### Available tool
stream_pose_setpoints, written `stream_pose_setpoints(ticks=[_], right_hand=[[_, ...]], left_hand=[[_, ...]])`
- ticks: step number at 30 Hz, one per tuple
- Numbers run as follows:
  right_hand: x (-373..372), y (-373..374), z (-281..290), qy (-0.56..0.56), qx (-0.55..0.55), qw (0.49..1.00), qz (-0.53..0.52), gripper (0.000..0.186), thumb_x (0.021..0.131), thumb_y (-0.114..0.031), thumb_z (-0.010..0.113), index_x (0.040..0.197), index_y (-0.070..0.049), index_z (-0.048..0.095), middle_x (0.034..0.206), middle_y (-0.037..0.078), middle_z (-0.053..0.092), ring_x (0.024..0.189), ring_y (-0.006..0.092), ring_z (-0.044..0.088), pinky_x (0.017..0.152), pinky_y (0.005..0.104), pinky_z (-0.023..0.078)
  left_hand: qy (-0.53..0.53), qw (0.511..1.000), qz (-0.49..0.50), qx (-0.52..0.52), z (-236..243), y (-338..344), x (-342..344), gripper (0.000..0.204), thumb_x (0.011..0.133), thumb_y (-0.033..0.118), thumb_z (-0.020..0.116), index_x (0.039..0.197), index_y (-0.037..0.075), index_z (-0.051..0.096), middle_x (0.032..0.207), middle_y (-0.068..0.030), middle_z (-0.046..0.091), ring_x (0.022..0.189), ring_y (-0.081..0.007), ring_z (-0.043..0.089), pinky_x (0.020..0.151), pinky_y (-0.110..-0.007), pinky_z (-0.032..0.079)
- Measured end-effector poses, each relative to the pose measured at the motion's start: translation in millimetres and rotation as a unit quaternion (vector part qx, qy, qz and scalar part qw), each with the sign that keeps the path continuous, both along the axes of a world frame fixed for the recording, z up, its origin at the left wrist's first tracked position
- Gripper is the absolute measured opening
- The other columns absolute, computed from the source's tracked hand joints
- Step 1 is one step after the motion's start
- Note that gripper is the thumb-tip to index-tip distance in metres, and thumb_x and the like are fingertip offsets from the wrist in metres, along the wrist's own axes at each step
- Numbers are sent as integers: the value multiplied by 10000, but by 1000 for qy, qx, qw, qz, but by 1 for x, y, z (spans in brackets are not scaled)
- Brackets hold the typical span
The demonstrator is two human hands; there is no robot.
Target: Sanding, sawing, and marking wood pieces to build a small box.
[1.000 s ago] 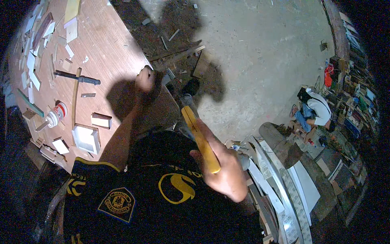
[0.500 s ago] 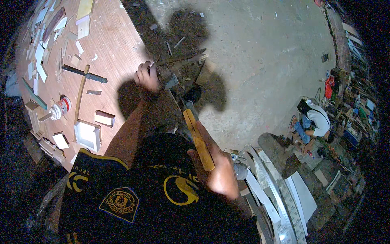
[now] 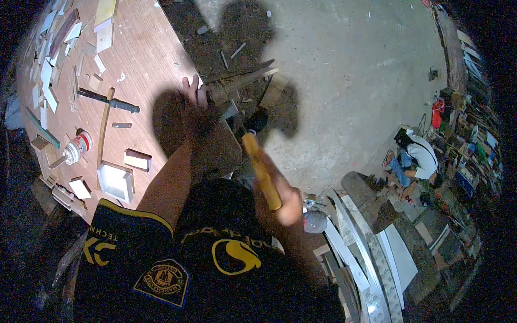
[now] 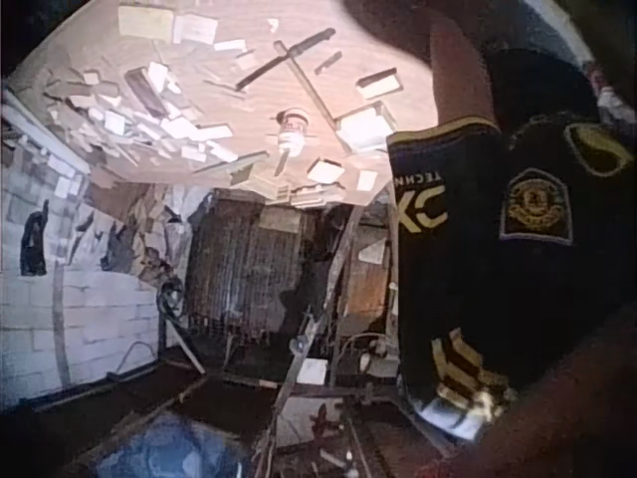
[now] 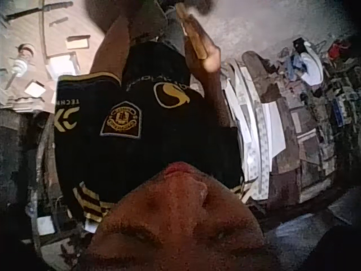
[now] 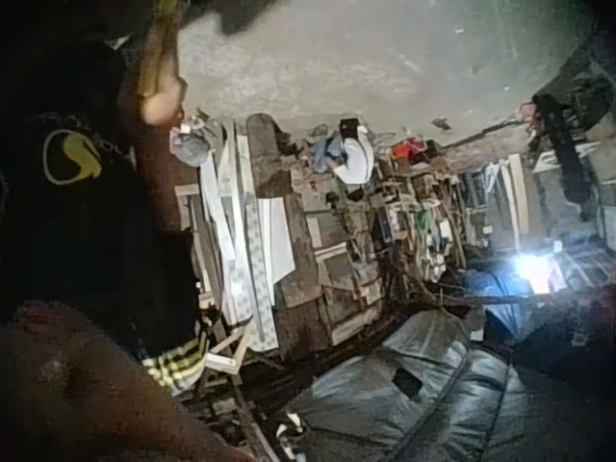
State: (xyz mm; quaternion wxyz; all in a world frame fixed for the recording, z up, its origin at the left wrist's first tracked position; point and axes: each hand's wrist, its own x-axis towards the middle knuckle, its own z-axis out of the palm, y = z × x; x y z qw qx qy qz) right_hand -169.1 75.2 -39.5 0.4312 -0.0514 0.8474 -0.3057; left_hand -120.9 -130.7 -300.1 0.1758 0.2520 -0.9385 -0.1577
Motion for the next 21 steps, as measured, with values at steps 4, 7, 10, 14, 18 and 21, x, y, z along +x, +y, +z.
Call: stream_pose_setpoints(ticks=[4,7,10,14,18,21], right_hand=[[-7,-23,5,118,-81,988,61,512,922,-116,620,1408,-75,463,1128,190,679,952,276,702,783,369,558],[-14,-33,35,36,-50,996,64,537,922,-77,606,1429,-69,430,1244,195,616,1093,291,636,897,362,505],[-18,-39,38,-24,2,996,84,551,917,-46,596,1436,-55,411,1319,212,574,1210,298,580,997,371,462],[-20,-50,23,-26,-6,998,52,549,921,-51,594,1439,-65,412,1302,222,583,1203,288,586,988,362,465],[-20,-35,21,-11,-68,996,63,545,919,-49,599,1434,-79,423,1301,225,581,1210,299,580,981,366,471],[-15,-42,13,29,-54,996,67,581,913,-65,616,1452,-116,406,1264,215,607,1131,307,624,920,364,507]], left_hand=[[70,997,18,21,-17,-1,-7,268,889,241,569,1062,37,548,1383,-174,458,1362,-445,355,1106,-638,203],[26,999,22,34,-20,-3,1,267,925,261,516,1068,38,541,1390,-173,445,1354,-447,367,1083,-638,253],[29,999,22,24,-20,-4,-1,246,940,250,479,1059,45,545,1387,-172,448,1357,-440,364,1088,-639,257],[44,999,22,17,-21,-2,-4,218,940,222,455,1042,52,546,1380,-173,459,1367,-435,352,1121,-646,189],[43,988,57,137,-5,0,-6,223,937,219,454,1040,44,544,1392,-180,446,1369,-445,345,1127,-651,159],[11,996,22,84,-11,-1,-8,200,932,209,463,1009,42,541,1398,-187,441,1372,-444,342,1135,-640,145]])
